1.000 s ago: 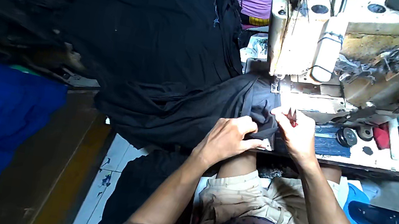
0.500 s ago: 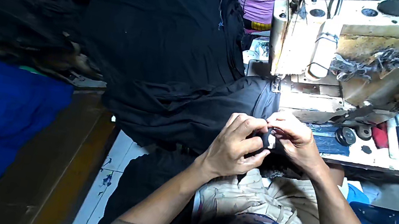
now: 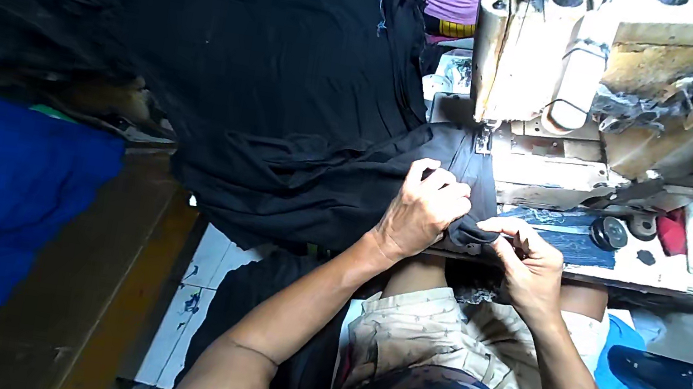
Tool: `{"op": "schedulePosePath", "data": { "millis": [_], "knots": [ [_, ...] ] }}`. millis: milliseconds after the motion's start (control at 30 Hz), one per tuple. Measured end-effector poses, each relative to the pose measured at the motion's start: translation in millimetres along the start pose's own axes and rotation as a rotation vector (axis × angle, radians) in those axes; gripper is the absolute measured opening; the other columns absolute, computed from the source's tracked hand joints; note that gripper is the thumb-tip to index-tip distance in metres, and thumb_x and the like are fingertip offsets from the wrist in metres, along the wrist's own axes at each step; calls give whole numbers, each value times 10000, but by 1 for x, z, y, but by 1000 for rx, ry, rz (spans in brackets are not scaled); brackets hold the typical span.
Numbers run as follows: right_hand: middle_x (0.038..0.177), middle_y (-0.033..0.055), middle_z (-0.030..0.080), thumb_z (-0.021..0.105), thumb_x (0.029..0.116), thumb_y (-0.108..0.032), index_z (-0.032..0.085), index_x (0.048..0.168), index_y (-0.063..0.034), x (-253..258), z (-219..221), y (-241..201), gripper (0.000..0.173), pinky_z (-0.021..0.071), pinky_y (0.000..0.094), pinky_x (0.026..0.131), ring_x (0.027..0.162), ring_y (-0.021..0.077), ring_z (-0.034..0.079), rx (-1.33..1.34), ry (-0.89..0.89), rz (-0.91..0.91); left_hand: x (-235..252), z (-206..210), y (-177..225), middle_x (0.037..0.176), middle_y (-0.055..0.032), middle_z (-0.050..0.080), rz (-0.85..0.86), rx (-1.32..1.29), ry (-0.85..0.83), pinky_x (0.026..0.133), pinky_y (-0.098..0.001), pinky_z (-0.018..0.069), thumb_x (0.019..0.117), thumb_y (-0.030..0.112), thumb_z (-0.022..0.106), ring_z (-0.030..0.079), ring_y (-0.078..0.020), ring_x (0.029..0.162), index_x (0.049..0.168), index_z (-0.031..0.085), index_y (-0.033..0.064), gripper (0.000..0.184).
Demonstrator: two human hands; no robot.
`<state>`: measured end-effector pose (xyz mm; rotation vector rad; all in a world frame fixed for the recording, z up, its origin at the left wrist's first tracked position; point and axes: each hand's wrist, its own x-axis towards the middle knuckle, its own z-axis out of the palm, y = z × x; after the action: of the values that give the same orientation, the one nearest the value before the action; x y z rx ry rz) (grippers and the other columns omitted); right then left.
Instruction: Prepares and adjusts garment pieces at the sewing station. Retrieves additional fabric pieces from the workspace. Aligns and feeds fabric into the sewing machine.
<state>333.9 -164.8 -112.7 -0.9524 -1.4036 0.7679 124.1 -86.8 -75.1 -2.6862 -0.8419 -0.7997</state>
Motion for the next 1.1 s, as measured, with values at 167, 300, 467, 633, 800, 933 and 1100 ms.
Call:
{"op": "schedulePosePath", "data": {
  "millis": [167, 300, 467, 633, 800, 933, 1100],
  "knots": [
    [1050, 68, 746, 643, 955, 17, 762, 1078, -39, 8, 3, 3, 180, 601, 287, 762, 864, 137, 698, 1, 25, 12, 7, -5, -4, 1092, -8, 732, -7, -2, -22, 1120, -553, 359, 960, 108, 605, 640, -238, 1101, 905, 751, 131, 157],
    [1041, 58, 749, 660, 943, 20, 754, 1081, -38, 23, 9, 9, 177, 593, 275, 710, 813, 124, 689, -1, 50, 21, 19, -8, -15, 1104, -13, 730, -15, 15, -17, 1122, -555, 355, 957, 80, 581, 636, -244, 1116, 894, 735, 126, 173],
    [1022, 40, 745, 660, 956, 7, 739, 1103, -44, 44, 15, 14, 175, 573, 246, 659, 762, 90, 667, -41, 55, -35, 32, -6, -37, 1128, -7, 727, 6, 39, -21, 1142, -541, 342, 974, 85, 574, 624, -238, 1166, 938, 735, 138, 174],
    [1114, 74, 741, 621, 974, 32, 726, 1124, -17, 57, 14, 17, 190, 614, 302, 822, 938, 140, 713, -66, 21, -102, 31, -18, -43, 1191, -42, 700, -3, -55, -105, 1088, -496, 391, 900, -2, 577, 593, -258, 1202, 971, 746, 114, 216],
    [1095, 61, 736, 600, 986, 22, 723, 1123, -29, 60, 10, 12, 191, 616, 291, 812, 922, 119, 708, -132, -7, -144, 28, -19, -19, 1400, -56, 573, -203, -85, -67, 999, -468, 455, 775, 305, 780, 525, -257, 1293, 1039, 694, 169, 309],
    [1047, 61, 738, 620, 948, 61, 716, 1122, 3, 66, 12, 0, 207, 591, 241, 737, 836, 81, 684, -71, 51, -196, 28, 20, -3, 1343, -81, 663, -264, -76, 202, 1120, -479, 408, 852, 236, 733, 597, -230, 1273, 1251, 699, 92, 426],
    [956, 34, 730, 690, 929, 18, 707, 1097, -12, 67, 12, -4, 171, 593, 241, 700, 791, 74, 681, -69, 104, -170, 36, 33, -21, 1081, -20, 769, -199, -74, 305, 1086, -447, 452, 948, 168, 680, 705, -169, 1041, 1142, 776, 141, 218]
  ]
}}
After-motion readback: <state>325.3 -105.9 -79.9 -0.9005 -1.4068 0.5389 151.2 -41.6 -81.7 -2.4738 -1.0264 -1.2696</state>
